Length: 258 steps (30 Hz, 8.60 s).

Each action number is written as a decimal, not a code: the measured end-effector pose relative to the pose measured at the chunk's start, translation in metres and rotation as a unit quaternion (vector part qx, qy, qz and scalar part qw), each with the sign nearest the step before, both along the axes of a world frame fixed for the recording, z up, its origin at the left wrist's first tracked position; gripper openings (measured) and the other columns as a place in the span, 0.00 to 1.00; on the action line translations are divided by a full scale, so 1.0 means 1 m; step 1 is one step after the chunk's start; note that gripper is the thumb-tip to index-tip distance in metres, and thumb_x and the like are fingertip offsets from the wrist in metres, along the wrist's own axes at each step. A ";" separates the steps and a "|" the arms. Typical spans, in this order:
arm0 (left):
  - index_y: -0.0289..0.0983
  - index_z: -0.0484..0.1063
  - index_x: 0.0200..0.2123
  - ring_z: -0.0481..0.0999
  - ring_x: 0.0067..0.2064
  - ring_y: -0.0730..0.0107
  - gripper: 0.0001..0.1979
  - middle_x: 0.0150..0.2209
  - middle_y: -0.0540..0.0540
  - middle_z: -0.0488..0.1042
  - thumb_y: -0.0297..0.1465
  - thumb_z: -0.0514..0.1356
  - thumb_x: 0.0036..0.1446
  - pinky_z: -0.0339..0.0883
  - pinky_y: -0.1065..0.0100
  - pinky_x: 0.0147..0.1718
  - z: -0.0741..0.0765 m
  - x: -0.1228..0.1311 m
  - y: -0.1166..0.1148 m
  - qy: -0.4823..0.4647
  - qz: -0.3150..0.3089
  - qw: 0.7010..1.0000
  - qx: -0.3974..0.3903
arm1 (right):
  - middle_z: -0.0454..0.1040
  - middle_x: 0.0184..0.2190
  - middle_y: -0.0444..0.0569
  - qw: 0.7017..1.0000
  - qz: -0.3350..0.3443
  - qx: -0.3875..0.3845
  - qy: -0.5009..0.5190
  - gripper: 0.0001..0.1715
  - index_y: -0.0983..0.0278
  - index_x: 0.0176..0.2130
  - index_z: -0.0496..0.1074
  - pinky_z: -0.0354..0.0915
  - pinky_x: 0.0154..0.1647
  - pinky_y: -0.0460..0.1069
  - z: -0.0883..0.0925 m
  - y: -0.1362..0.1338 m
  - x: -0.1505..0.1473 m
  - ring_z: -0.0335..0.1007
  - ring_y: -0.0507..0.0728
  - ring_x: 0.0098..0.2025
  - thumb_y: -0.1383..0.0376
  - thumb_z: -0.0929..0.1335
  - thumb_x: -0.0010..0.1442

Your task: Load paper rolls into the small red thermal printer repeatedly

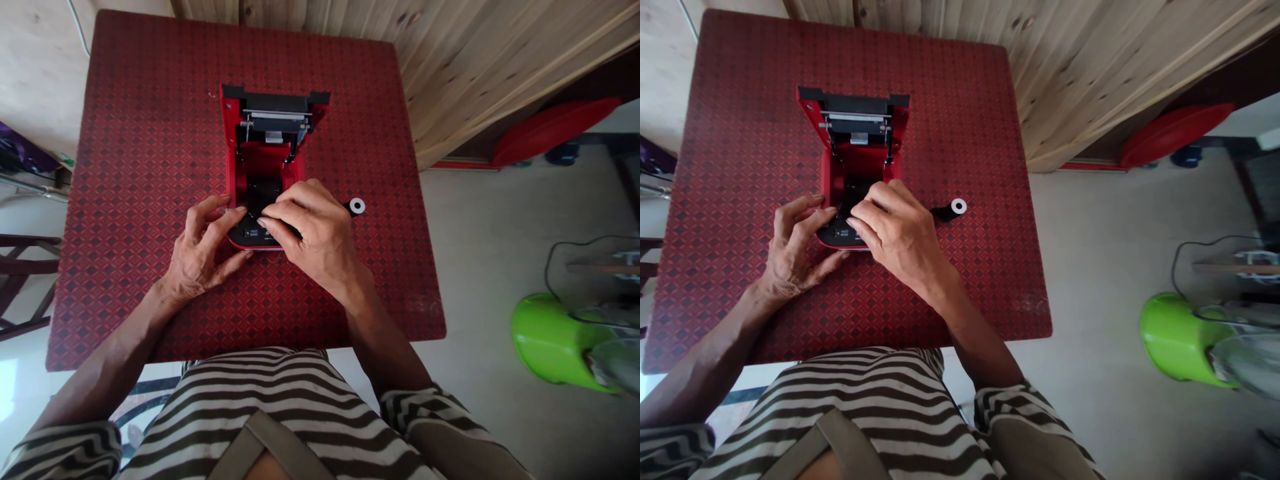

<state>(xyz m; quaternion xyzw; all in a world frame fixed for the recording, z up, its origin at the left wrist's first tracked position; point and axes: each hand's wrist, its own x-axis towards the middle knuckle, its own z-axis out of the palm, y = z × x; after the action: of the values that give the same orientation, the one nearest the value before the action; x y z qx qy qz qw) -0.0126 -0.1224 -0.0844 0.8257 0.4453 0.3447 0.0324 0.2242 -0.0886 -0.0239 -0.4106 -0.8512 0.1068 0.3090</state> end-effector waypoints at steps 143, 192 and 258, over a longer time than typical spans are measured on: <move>0.47 0.73 0.63 0.84 0.58 0.59 0.27 0.61 0.42 0.79 0.39 0.74 0.63 0.83 0.57 0.57 0.032 -0.012 -0.004 -0.008 -0.006 1.000 0.028 | 0.82 0.59 0.58 0.967 -0.157 -0.028 0.198 0.30 0.59 0.64 0.71 0.81 0.59 0.62 -0.095 -0.057 0.005 0.82 0.65 0.60 0.53 0.76 0.69; 0.41 0.49 0.79 0.71 0.73 0.44 0.54 0.71 0.31 0.68 0.55 0.70 0.62 0.77 0.44 0.66 -0.013 0.012 0.009 -0.093 -0.003 0.992 -0.086 | 0.87 0.42 0.60 0.936 0.027 -0.104 -0.336 0.12 0.68 0.48 0.82 0.75 0.38 0.54 0.031 0.065 -0.039 0.86 0.65 0.41 0.75 0.69 0.70; 0.41 0.47 0.80 0.72 0.72 0.44 0.56 0.71 0.32 0.67 0.59 0.68 0.62 0.80 0.49 0.63 -0.016 0.011 0.008 -0.060 0.013 0.996 -0.058 | 0.85 0.49 0.48 0.983 -0.090 -0.116 0.113 0.20 0.52 0.60 0.78 0.77 0.59 0.62 0.060 -0.010 0.098 0.83 0.63 0.51 0.58 0.74 0.70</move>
<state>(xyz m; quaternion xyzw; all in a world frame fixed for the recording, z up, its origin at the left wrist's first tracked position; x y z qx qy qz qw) -0.0021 -0.1144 -0.1002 0.7944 0.4727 0.3675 0.1020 0.3219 -0.0982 0.0363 -0.5041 -0.7523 0.2217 0.3616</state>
